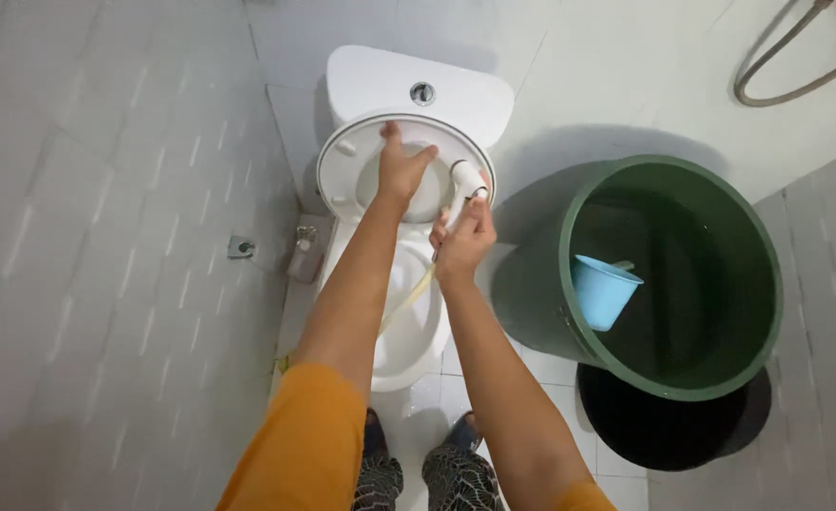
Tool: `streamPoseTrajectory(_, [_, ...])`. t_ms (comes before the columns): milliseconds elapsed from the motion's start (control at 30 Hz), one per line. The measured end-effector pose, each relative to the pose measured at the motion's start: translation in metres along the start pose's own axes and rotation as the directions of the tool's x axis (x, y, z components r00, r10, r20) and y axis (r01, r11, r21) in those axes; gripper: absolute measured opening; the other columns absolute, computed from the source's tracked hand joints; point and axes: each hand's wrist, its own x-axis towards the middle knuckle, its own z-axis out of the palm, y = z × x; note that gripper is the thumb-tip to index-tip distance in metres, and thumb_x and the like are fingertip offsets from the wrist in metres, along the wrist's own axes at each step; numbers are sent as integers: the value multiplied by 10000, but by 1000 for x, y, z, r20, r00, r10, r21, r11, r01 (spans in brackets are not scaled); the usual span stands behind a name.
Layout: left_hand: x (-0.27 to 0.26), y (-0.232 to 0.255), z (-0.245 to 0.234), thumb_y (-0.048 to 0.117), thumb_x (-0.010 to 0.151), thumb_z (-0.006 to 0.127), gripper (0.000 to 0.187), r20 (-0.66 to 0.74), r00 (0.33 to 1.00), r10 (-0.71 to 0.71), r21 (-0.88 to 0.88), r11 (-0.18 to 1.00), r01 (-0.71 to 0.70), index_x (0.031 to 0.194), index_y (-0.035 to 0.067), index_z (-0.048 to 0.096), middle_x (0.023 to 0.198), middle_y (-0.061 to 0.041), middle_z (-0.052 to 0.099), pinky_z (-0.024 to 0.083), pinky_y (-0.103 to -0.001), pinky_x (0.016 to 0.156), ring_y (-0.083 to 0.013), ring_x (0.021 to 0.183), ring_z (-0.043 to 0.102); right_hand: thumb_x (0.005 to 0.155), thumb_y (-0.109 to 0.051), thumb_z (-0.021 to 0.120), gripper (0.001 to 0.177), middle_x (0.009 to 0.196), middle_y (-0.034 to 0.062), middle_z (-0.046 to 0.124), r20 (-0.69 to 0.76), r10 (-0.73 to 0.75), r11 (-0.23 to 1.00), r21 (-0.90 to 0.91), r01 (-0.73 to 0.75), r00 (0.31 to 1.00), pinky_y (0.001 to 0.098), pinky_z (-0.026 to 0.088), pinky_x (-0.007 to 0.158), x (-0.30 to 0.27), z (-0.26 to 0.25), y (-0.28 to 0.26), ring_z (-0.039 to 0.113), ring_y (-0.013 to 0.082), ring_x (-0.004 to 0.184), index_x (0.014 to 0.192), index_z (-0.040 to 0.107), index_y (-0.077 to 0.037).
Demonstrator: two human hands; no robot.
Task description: Scrubbing and rinsing a toilet and bathroom floor with a sponge and bidet sprayer.
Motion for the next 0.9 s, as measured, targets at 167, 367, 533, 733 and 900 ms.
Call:
streamPoseTrajectory(167, [-8,3,14,254,846,831,1083,-28,1000,-3,213,977,9,1598,-16,100,1669,-295,78,149,-357,1261,-351,1583,88,1100,-402,424,532,705,48,519,-47,-86,993,75,90,995,248,326,398,16,-17,-7,413,92,466,1575,391,-164])
streamPoseTrajectory(367, [-45,2,20,-16,852,650,1046,37,989,141,260,955,-146,1642,63,-30,1683,-331,-153,315,-346,1206,-414,1575,15,1122,-398,413,536,727,49,517,-106,-146,989,-38,143,984,235,316,421,15,-47,-10,373,75,489,1594,400,-144])
streamPoseTrajectory(533, [-81,21,14,-62,827,621,929,250,940,230,542,771,-333,1627,78,169,1696,-179,-55,167,-534,1241,-450,1576,-5,1106,-395,408,528,697,42,508,-189,-74,997,-46,66,979,229,308,402,-3,-74,10,373,75,456,1574,408,-150])
streamPoseTrajectory(733, [-100,6,27,-90,831,475,785,535,839,99,724,459,-516,1581,-5,260,1702,-98,-32,171,-504,1250,-437,1557,-1,1118,-393,404,549,702,64,527,-106,-115,989,-100,104,988,235,312,411,-18,-79,19,379,71,475,1588,402,-109])
streamPoseTrajectory(900, [-109,-8,21,-114,837,456,745,529,826,196,648,535,-542,1564,3,343,1703,-93,148,204,-463,1280,-431,1578,31,1101,-376,407,550,708,62,533,-143,-31,996,-87,19,989,232,306,399,-31,-82,14,374,68,461,1587,388,-120])
